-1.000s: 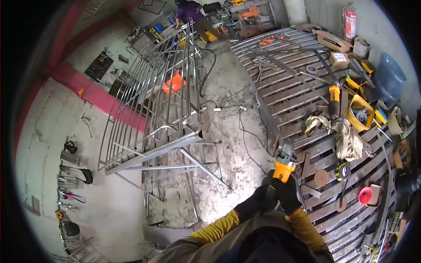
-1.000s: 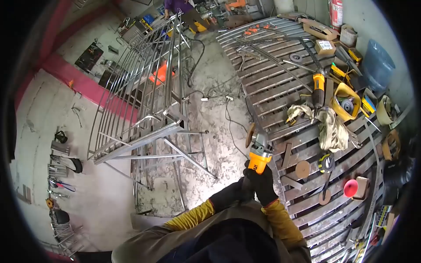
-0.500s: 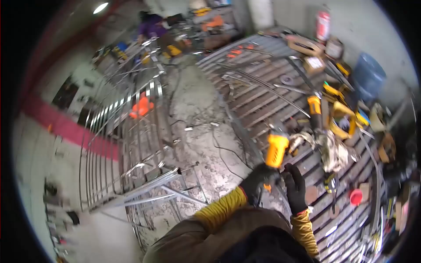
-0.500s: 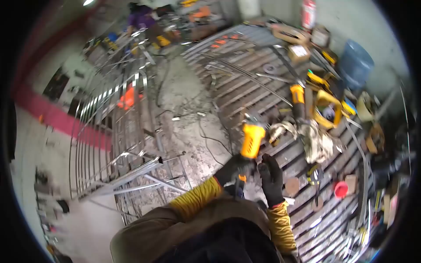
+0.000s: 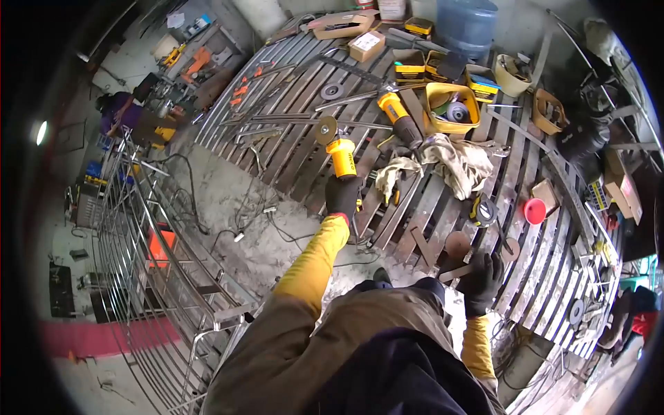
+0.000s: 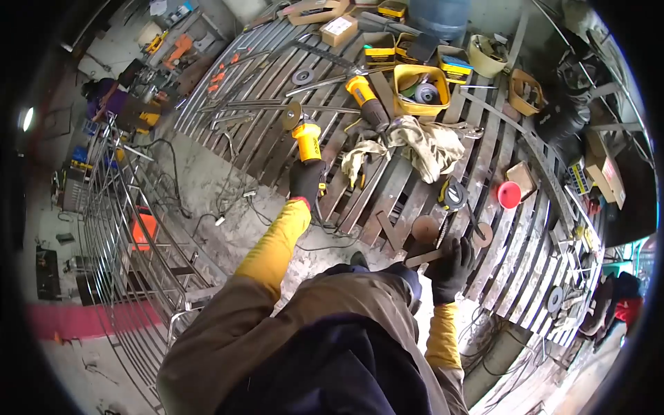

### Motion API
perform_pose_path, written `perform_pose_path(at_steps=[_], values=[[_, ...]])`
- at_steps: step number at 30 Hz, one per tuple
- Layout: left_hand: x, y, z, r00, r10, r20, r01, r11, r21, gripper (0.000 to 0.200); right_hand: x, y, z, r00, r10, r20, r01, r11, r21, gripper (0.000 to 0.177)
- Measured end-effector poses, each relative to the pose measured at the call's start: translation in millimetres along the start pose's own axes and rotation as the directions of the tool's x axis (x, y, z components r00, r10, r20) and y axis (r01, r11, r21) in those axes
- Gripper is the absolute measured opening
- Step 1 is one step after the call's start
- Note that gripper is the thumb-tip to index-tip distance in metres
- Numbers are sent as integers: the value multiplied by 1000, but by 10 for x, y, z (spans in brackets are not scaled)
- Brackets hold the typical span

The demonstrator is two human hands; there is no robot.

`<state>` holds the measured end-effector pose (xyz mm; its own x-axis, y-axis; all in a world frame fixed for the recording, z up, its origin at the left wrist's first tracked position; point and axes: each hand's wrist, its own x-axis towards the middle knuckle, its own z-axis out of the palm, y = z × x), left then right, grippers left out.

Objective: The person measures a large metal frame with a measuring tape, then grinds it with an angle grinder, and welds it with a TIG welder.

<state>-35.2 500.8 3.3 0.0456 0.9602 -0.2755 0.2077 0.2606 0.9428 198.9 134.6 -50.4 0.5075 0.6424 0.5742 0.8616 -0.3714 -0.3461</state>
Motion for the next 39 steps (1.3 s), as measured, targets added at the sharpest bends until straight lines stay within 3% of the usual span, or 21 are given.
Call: perform_pose_path(at_steps=[1,4,5,10,12,13,14,16,18,19,20,22,23,24,28,30,36,38,39], values=[[90,-59,109,998,27,-52,-28,999,-23,18,20,42,10,987,-122,107,134,983,-123,46],[302,-151,322,998,-35,-46,36,999,19,19,-69,62,70,999,17,43,-12,993,-116,47],[362,-125,397,996,-58,-66,60,998,27,19,-13,44,23,995,-83,62,92,982,-163,47],[679,-236,656,981,41,-190,6,971,239,29,19,47,12,990,65,122,-64,998,-17,56],[1194,-712,678,964,86,-250,22,916,401,37,57,-3,-4,996,50,68,-51,999,2,53],[1350,-886,675,962,155,-223,-79,944,319,38,108,-49,-53,990,91,104,-91,996,-1,50],[1224,-629,621,983,42,-179,49,878,475,41,146,-70,-84,983,126,136,-127,992,-4,48],[946,-334,583,994,-110,9,101,934,343,48,74,9,-9,983,148,108,-146,989,-23,45],[651,17,598,999,46,8,-41,786,617,61,77,15,-57,979,148,141,-144,989,-42,46],[845,-91,566,994,102,45,-105,724,682,67,84,14,-46,978,151,144,-145,988,-52,46],[1014,-207,548,994,105,31,-98,723,684,67,107,1,-19,978,150,146,-143,988,-57,47],[939,-105,550,989,117,87,-140,592,794,71,187,-101,-90,969,180,170,-172,983,-64,46],[877,-13,551,992,11,123,-107,582,806,74,192,-107,-83,971,176,163,-168,984,-60,44],[968,-87,554,995,8,103,-91,527,845,77,188,-97,-75,973,171,159,-164,985,-54,42],[1420,-584,500,988,35,148,-134,661,738,79,145,-55,-39,978,154,143,-152,988,-27,36],[1256,-519,467,983,-54,177,-75,760,645,80,145,-72,-59,983,128,132,-128,992,-7,35],[681,-221,379,994,80,73,-108,757,645,78,114,-32,-27,986,76,150,-68,996,-57,43],[653,-357,270,988,126,90,-152,894,421,70,77,-13,-21,990,42,137,-38,999,-30,44],[614,-501,261,998,38,44,-44,990,132,68,57,6,-20,991,37,130,-35,999,-19,45]])
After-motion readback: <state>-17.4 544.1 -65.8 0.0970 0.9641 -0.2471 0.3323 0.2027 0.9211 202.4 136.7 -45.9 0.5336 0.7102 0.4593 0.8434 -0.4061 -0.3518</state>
